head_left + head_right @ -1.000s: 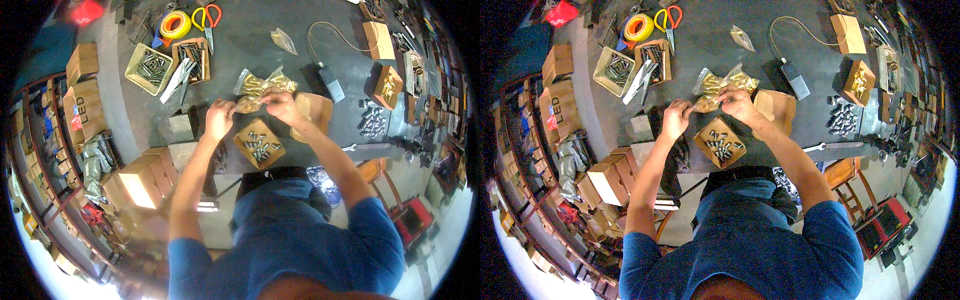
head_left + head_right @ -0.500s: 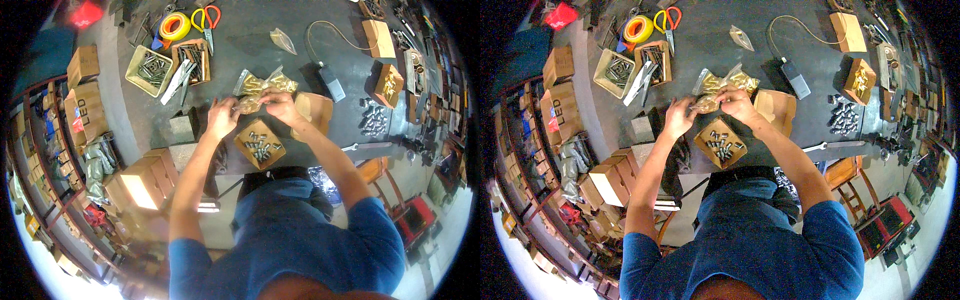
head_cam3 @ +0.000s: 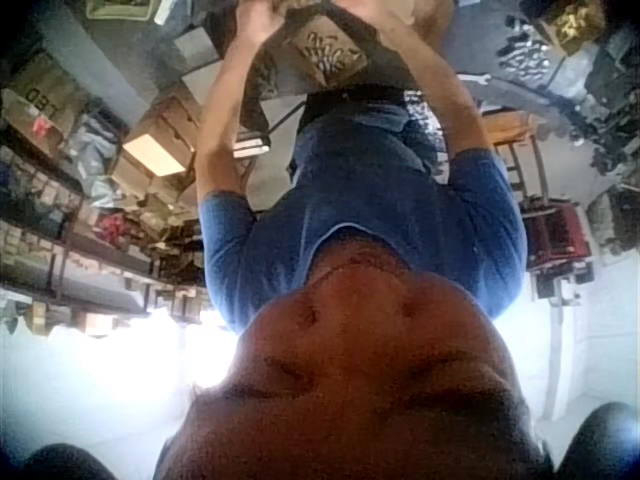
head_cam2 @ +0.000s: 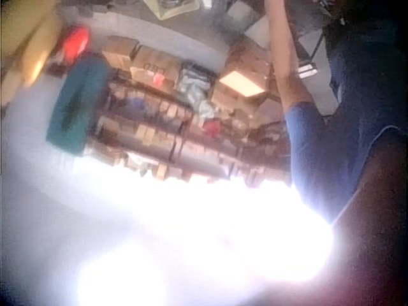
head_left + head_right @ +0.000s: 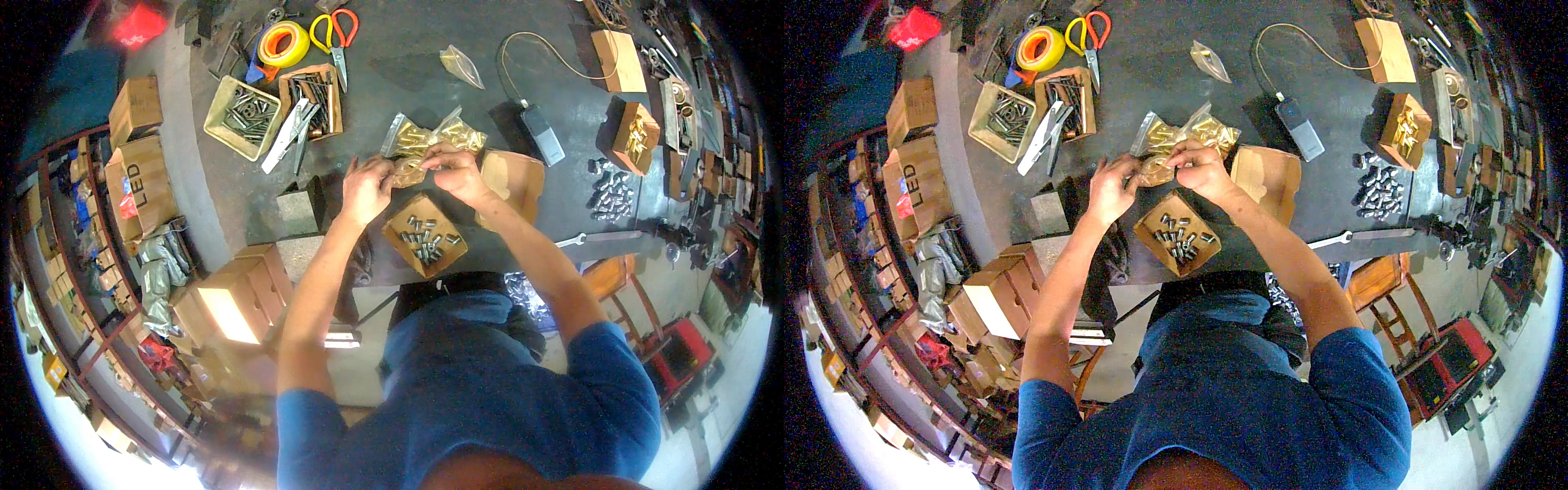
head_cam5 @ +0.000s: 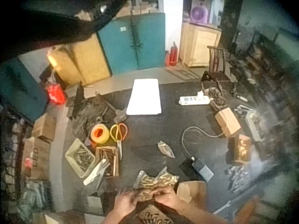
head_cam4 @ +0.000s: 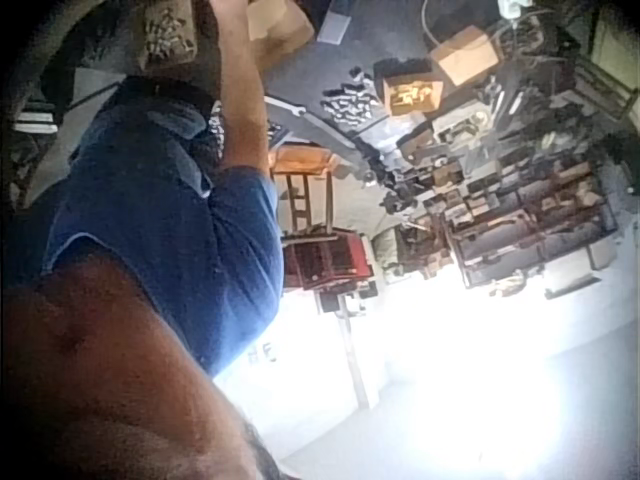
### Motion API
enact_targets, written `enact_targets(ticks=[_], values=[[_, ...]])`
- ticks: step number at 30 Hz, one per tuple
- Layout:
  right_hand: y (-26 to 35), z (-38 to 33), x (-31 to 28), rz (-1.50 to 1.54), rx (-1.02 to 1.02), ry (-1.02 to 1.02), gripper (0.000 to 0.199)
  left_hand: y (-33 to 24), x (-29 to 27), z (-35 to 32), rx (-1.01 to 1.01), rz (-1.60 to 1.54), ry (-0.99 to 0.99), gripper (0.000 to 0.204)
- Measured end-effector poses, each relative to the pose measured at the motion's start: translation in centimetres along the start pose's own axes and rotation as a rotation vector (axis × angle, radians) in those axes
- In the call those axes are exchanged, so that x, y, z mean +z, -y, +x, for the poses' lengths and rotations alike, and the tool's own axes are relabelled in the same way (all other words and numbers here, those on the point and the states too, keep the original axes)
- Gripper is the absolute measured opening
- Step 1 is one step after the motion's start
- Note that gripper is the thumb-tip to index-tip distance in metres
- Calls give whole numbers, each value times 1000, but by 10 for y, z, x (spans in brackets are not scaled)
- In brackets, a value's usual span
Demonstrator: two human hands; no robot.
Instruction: The person sorts small metallic hardware components, including brass and silver pieces, from a cardboard box into clear plastic bags. They place the filled bags onto a nearby desk and return to the workbench to continue sorting.
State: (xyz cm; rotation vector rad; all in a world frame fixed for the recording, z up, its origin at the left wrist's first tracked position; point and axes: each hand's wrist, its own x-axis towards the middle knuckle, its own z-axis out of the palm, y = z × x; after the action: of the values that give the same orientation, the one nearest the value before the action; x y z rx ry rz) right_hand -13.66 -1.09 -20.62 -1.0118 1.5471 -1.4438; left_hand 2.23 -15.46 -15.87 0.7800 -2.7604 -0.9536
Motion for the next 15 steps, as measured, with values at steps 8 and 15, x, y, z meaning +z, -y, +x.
enact_targets(ticks=[8, 15], values=[[0, 0, 10, 7, -97, -37, 25, 5, 8, 0, -33, 27, 55, 12], [4, 3, 11, -124, -105, -62, 21, -8, 6, 5, -24, 65, 101, 17]])
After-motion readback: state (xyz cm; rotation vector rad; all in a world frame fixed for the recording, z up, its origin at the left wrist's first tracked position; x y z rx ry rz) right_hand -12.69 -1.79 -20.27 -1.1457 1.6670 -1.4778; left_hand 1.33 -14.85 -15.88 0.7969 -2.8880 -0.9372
